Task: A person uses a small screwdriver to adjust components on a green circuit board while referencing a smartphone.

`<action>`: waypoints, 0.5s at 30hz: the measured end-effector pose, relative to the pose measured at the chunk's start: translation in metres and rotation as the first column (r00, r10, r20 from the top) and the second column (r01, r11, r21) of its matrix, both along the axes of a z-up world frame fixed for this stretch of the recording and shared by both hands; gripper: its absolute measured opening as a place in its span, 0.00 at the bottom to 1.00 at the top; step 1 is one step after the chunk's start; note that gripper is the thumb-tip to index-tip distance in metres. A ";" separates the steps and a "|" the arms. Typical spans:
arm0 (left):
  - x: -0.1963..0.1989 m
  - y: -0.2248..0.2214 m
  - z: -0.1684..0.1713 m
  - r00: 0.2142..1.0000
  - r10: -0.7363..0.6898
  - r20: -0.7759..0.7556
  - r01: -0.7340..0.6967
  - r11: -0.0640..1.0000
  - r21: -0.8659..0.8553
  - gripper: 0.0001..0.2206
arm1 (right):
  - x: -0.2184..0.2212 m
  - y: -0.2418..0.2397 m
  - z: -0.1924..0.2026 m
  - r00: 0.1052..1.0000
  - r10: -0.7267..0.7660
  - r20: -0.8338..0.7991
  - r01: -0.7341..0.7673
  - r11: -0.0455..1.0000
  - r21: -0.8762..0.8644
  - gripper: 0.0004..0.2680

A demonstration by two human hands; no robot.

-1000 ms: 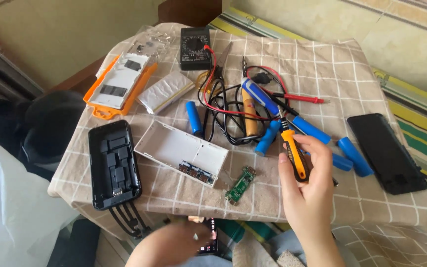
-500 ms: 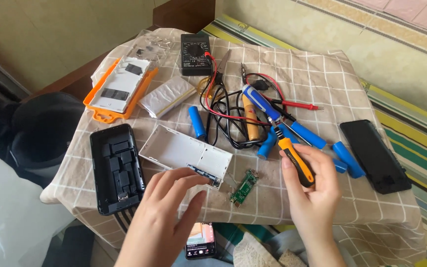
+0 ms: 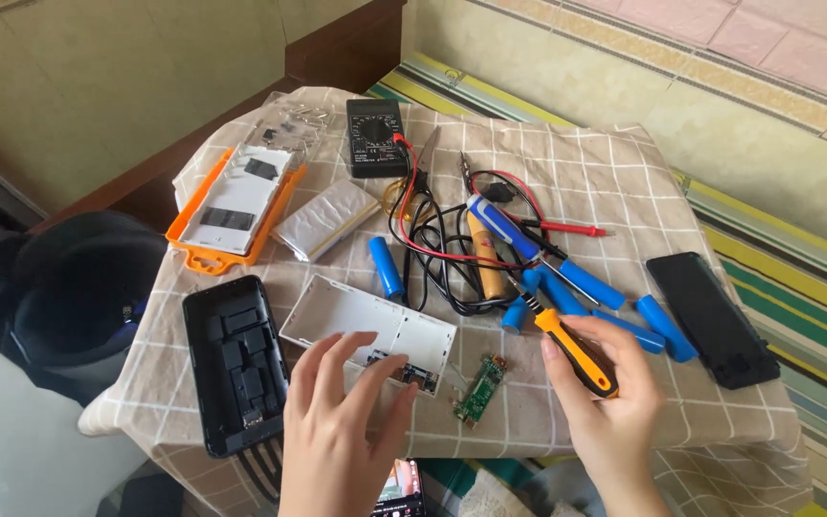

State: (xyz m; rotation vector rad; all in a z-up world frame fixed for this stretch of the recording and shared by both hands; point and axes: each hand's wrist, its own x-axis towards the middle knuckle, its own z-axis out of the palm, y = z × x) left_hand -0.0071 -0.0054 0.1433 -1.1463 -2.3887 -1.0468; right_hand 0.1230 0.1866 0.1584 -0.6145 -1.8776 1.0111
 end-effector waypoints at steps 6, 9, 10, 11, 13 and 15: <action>0.000 -0.003 0.005 0.996 -0.061 -0.066 0.064 0.997 0.044 0.12 | 0.001 0.000 -0.006 1.000 -0.004 -0.024 0.003 1.000 -0.025 0.11; 0.007 -0.001 0.006 0.993 -0.072 -0.091 0.080 0.994 0.079 0.12 | 0.000 0.002 -0.010 0.999 -0.029 -0.040 0.025 0.997 -0.076 0.09; 0.012 -0.001 0.007 0.993 -0.071 -0.097 0.078 0.994 0.074 0.13 | 0.000 0.003 -0.010 0.998 -0.038 -0.046 0.033 0.994 -0.108 0.09; 0.019 0.000 0.010 0.992 -0.076 -0.105 0.084 0.993 0.078 0.13 | -0.001 0.002 -0.010 0.998 -0.044 -0.054 0.038 0.994 -0.104 0.09; 0.036 0.002 0.019 0.995 -0.029 -0.098 0.043 0.988 0.150 0.08 | -0.001 0.002 -0.007 0.999 -0.036 -0.027 0.032 0.991 -0.129 0.09; 0.049 0.008 0.031 0.996 -0.013 -0.092 0.036 0.966 0.257 0.04 | -0.003 0.003 -0.009 0.998 -0.046 -0.044 0.040 0.992 -0.122 0.09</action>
